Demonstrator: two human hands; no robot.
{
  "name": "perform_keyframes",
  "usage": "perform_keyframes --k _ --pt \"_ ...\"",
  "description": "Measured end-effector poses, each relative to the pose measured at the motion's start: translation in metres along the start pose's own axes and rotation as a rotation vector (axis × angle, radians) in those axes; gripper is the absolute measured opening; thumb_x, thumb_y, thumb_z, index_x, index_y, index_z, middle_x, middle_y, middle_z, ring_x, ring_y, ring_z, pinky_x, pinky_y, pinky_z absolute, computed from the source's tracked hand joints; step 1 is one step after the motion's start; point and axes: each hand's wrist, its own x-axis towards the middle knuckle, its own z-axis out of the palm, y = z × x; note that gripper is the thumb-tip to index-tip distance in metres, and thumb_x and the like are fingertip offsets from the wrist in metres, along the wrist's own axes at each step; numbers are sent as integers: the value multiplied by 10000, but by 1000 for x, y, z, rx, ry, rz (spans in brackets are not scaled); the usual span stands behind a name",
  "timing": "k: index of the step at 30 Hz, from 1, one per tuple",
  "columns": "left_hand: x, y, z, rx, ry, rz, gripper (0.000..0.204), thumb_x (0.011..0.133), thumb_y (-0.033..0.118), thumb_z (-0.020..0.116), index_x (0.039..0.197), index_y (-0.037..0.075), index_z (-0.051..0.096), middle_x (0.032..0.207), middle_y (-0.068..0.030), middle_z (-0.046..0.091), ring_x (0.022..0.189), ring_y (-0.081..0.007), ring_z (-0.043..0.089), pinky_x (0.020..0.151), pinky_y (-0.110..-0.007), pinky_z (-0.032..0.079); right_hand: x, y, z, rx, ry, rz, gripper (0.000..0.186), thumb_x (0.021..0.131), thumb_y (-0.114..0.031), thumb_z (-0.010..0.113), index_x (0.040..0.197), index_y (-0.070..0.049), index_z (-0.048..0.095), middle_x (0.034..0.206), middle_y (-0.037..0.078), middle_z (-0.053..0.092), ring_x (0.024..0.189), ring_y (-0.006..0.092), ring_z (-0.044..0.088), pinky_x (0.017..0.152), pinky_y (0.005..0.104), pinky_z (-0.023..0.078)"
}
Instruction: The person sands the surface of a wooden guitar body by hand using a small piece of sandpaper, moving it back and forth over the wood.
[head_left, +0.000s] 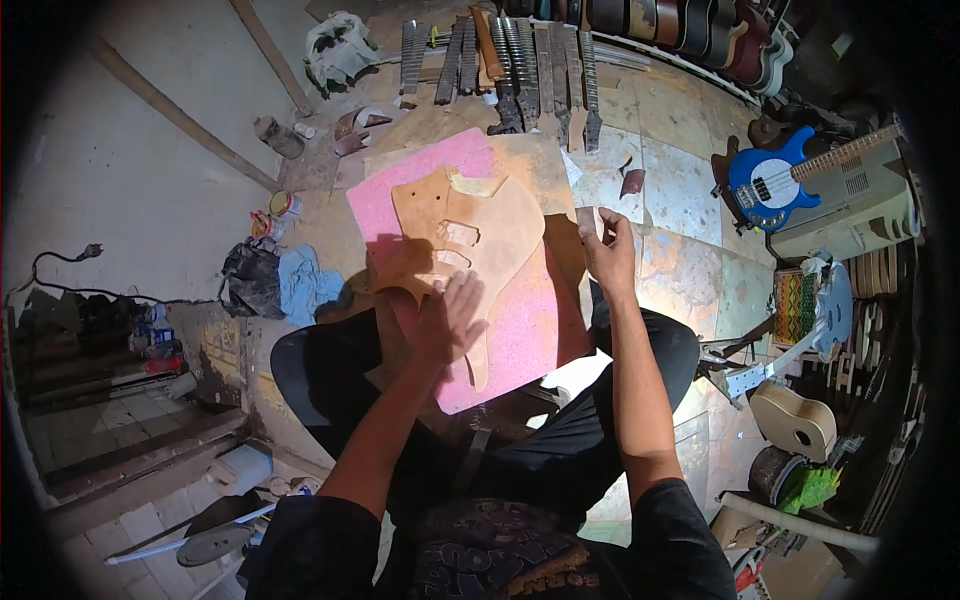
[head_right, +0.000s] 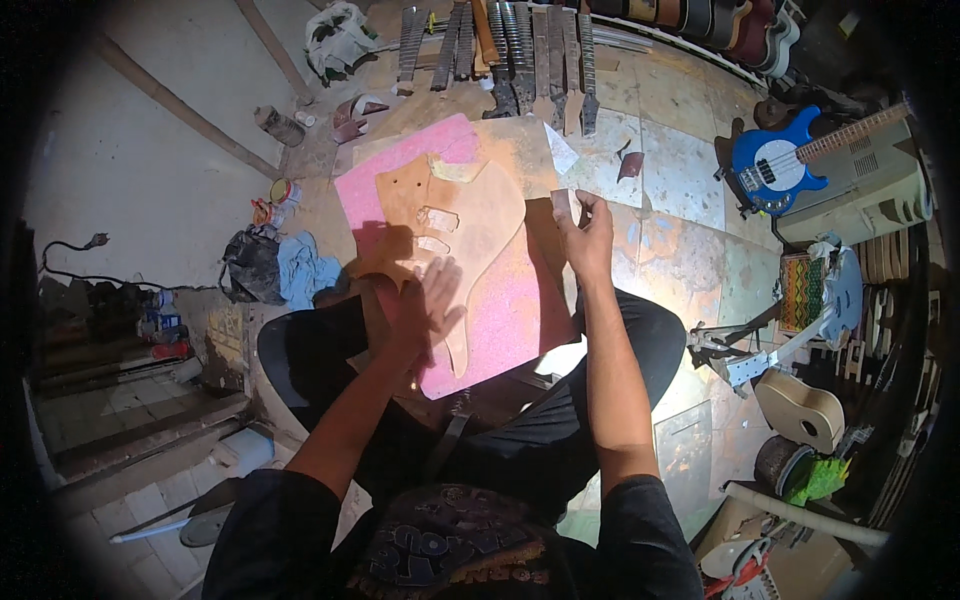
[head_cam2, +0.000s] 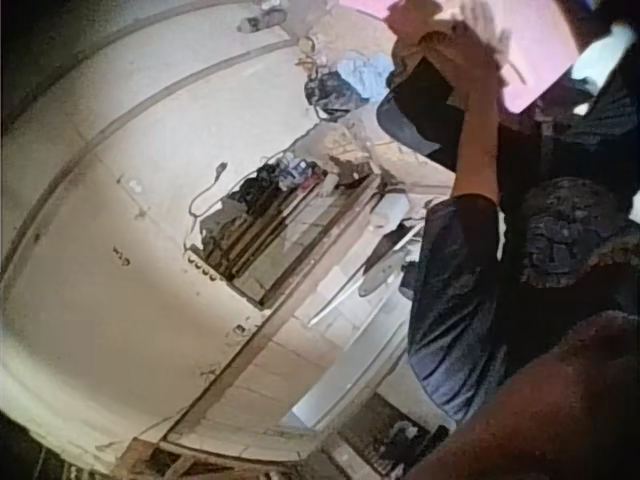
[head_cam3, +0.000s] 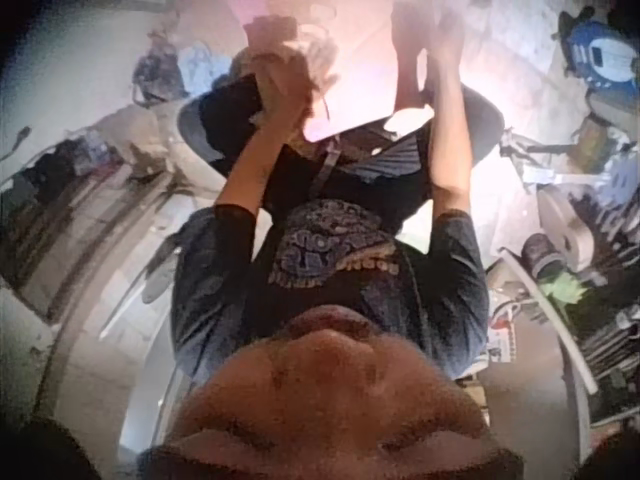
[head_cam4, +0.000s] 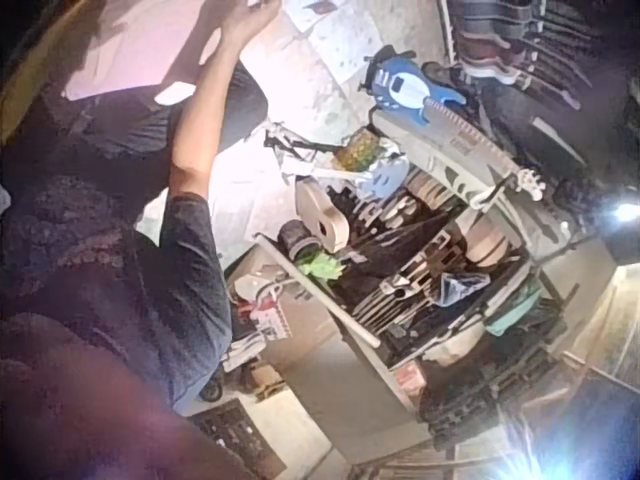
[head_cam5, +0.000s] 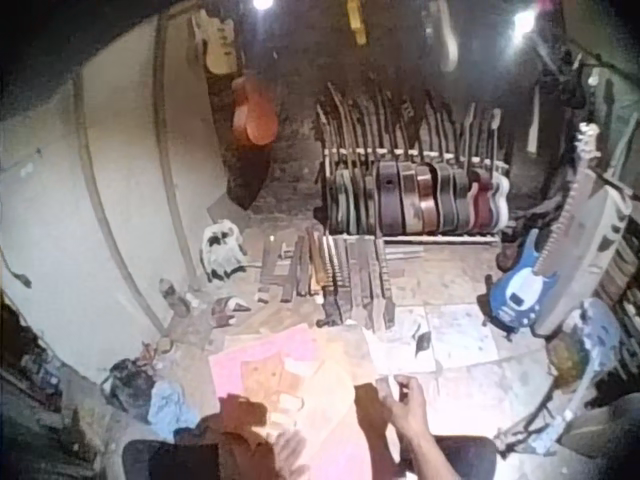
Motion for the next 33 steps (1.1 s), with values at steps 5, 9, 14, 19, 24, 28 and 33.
perform_keyframes --k 5,9,14,19,24,28,33 --pt "-16 6 14 8 68 -259 835 1005 407 640 1622 -76 349 1738 -251 264 1643 -390 160 1308 -577 180 -5 -2 10 -9 -16 -35 471 932 -125 811 1319 57 613 1302 192 641 1173 253 623 1021 368 502" --pt "-32 43 6 -72 -198 -16 878 1013 422 626 1644 -80 281 1753 -289 173 1644 -435 115 1311 -610 115 -1 19 3 -34 -21 -62 476 924 -123 820 1310 66 613 1278 200 649 1178 270 638 1017 372 513" --pt "-50 109 30 -261 23 -538 988 955 343 712 1626 -158 189 1711 -397 129 1638 -474 72 1313 -622 73 -4 16 11 -102 -58 -68 488 909 -116 831 1305 73 618 1271 218 657 1183 298 644 1026 400 519" --pt "-21 120 65 -825 383 -1310 967 947 198 738 1602 -198 146 1674 -416 168 1616 -459 118 1330 -496 122 -19 6 10 -73 -82 -39 478 928 -135 824 1312 59 616 1251 178 665 1154 248 636 996 367 520" --pt "-17 97 78 -1440 509 -1412 900 938 139 762 1670 -32 266 1503 -180 515 1341 -260 513 1152 -360 404 -30 -11 -1 -22 -63 48 454 957 -153 807 1319 40 614 1237 132 668 1120 209 621 967 348 515" --pt "-27 96 92 -1431 560 -1375 718 907 114 788 1542 7 470 1235 -69 626 1076 -173 580 968 -327 484 -32 -8 -6 -125 -53 51 492 977 -177 795 1375 26 589 1287 140 652 1175 230 617 1002 366 510" --pt "-35 116 104 -1169 718 -1358 407 891 144 799 1214 -29 622 1207 -112 654 1062 -229 614 937 -384 503 -39 -6 4 -86 -81 71 478 978 -174 790 1375 12 599 1313 140 648 1221 234 615 1042 374 497"
